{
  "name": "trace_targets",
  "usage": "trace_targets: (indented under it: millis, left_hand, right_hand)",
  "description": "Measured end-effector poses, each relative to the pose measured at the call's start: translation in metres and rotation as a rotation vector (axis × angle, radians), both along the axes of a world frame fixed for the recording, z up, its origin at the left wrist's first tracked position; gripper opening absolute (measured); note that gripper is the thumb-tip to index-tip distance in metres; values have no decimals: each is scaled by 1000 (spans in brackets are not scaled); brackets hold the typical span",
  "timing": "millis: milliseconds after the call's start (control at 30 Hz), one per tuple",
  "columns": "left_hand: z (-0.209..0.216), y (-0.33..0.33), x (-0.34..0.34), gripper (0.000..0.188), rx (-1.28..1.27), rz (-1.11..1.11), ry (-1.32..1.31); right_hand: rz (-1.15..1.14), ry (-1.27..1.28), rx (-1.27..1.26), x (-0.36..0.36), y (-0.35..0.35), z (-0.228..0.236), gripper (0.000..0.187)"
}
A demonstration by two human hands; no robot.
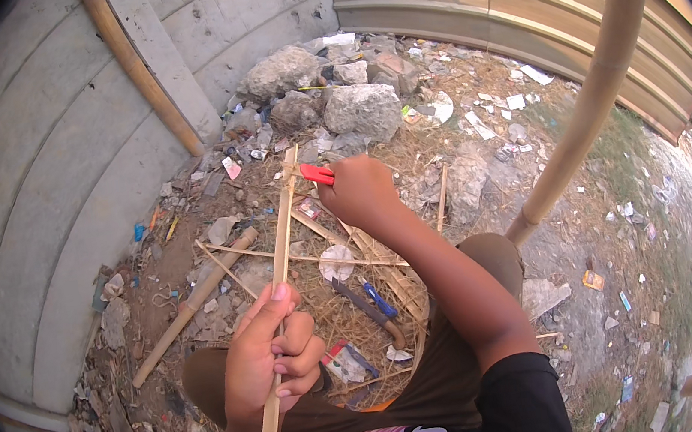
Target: The person sits on the ground and shaves a long bamboo stick using a blue utility knife. They hold the stick with one hand and scrape the surface with the other, removing thin strips of wood. Later, they switch to a red utility knife to continue shaving the bamboo.
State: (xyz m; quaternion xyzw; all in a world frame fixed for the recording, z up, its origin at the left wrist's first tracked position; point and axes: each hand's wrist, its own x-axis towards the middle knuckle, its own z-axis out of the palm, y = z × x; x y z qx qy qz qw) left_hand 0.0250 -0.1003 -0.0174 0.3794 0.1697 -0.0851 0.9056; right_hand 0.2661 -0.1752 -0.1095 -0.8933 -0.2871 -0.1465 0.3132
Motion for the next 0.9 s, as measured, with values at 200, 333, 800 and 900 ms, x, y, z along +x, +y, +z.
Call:
trace_targets:
  millis: [200, 333, 800, 900]
  left_hand:
    - [12, -31, -17, 19, -37, -201, 60]
    - [1, -1, -4, 19, -70, -79, -11]
    - [1, 6, -8, 21, -27, -27, -25]
    - [-9, 6, -1, 20, -36, 51, -20]
  right_hand:
    - [-242, 323, 106, 58, -21, 5, 39]
    - [-67, 307, 240, 21, -27, 19, 40]
    - [150, -50, 40, -20, -1, 3, 25]
    - [95, -3, -51, -19, 6, -2, 30]
